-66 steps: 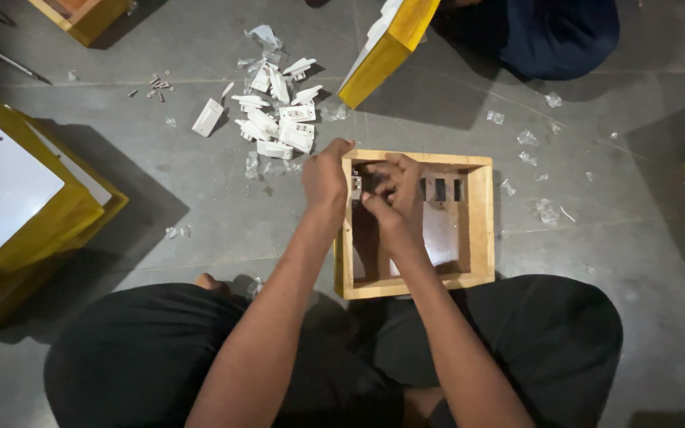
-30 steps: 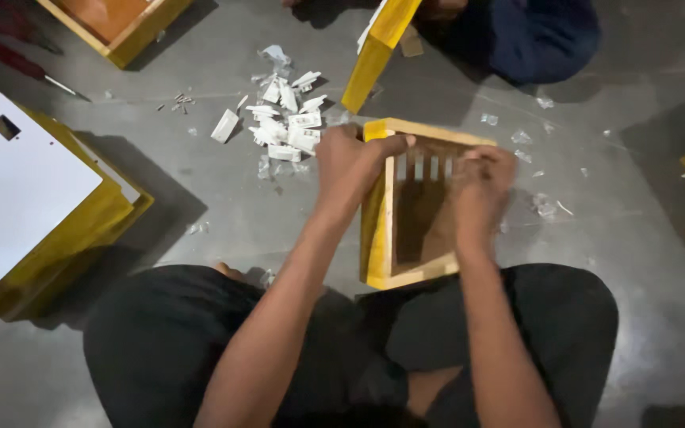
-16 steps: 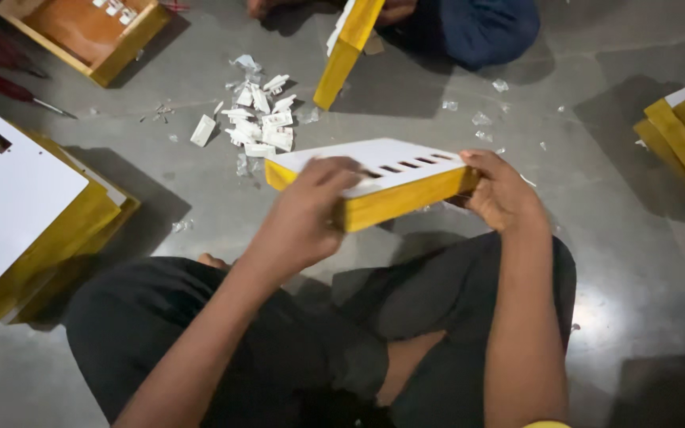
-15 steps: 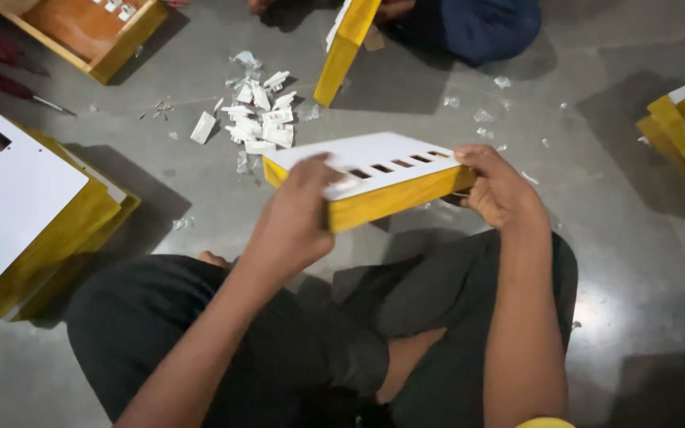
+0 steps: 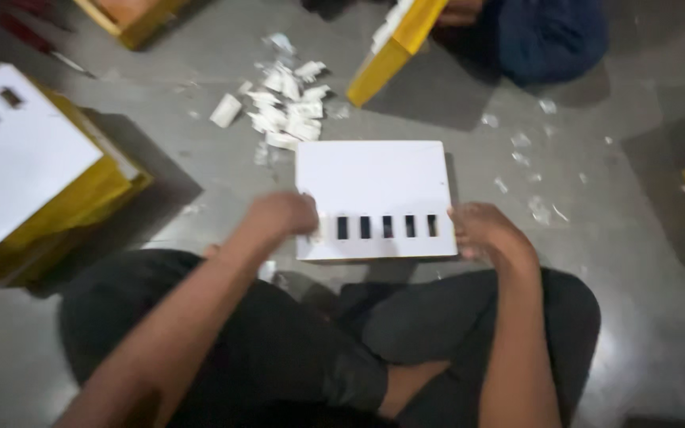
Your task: The person assembles a multi-gang switchboard by screwing white switch modules into a white panel with yellow edges using a screwdriver. They then place the panel into a wooden frame and insert additional components into the slots.
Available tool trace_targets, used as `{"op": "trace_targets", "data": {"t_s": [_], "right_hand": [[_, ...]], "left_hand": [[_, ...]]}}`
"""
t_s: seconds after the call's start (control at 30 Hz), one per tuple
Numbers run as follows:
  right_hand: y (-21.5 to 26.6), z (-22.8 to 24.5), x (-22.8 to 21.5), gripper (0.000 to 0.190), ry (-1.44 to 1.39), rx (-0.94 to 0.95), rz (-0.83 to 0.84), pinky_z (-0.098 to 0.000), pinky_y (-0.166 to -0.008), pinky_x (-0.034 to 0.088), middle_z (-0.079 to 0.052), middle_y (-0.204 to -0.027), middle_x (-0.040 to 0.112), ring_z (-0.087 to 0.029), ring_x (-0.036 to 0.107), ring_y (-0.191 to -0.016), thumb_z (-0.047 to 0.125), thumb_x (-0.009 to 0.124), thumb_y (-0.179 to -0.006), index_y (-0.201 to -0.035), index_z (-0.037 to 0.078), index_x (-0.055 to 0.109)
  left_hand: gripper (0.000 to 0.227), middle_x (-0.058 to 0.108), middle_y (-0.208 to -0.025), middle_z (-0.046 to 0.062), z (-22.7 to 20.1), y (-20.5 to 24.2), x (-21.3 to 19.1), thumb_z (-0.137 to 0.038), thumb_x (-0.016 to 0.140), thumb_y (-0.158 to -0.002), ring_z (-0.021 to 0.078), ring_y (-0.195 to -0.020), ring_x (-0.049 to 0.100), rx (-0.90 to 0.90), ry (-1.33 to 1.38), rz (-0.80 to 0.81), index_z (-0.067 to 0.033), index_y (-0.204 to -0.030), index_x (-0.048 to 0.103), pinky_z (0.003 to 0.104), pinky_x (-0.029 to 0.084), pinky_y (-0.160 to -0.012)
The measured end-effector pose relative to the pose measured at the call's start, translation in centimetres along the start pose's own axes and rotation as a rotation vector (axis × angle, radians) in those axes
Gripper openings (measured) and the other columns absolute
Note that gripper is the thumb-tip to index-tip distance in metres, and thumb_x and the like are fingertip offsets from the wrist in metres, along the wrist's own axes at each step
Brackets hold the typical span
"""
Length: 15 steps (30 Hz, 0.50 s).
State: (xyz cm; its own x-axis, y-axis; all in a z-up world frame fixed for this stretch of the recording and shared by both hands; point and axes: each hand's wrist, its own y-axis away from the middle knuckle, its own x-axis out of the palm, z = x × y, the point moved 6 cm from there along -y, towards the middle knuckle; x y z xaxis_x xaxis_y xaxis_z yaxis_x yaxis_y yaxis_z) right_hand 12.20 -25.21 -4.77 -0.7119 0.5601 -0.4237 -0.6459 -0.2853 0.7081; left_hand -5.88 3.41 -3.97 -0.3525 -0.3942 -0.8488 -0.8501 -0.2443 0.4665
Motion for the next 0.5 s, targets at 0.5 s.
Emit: {"op": "trace_targets", "data": {"t_s": [0.5], "right_hand": [[1.8,9.3,4.7,0.017,-0.231,-0.657,-0.116,-0.0275,-0.08,0.058,-0.009,-0.098,0.077,-0.015,0.075,-0.09,0.016,0.064,-0.1,-0.109,0.003,0.068]], "left_hand": [[0.02,0.069,-0.101,0.014,4.0,-8.4,-8.4,0.001,0.073,-0.082,0.035,-0.099,0.068,-0.032,-0.074,-0.882,-0.0067,-0.101,0.073,0.05,0.052,-0.084]]}}
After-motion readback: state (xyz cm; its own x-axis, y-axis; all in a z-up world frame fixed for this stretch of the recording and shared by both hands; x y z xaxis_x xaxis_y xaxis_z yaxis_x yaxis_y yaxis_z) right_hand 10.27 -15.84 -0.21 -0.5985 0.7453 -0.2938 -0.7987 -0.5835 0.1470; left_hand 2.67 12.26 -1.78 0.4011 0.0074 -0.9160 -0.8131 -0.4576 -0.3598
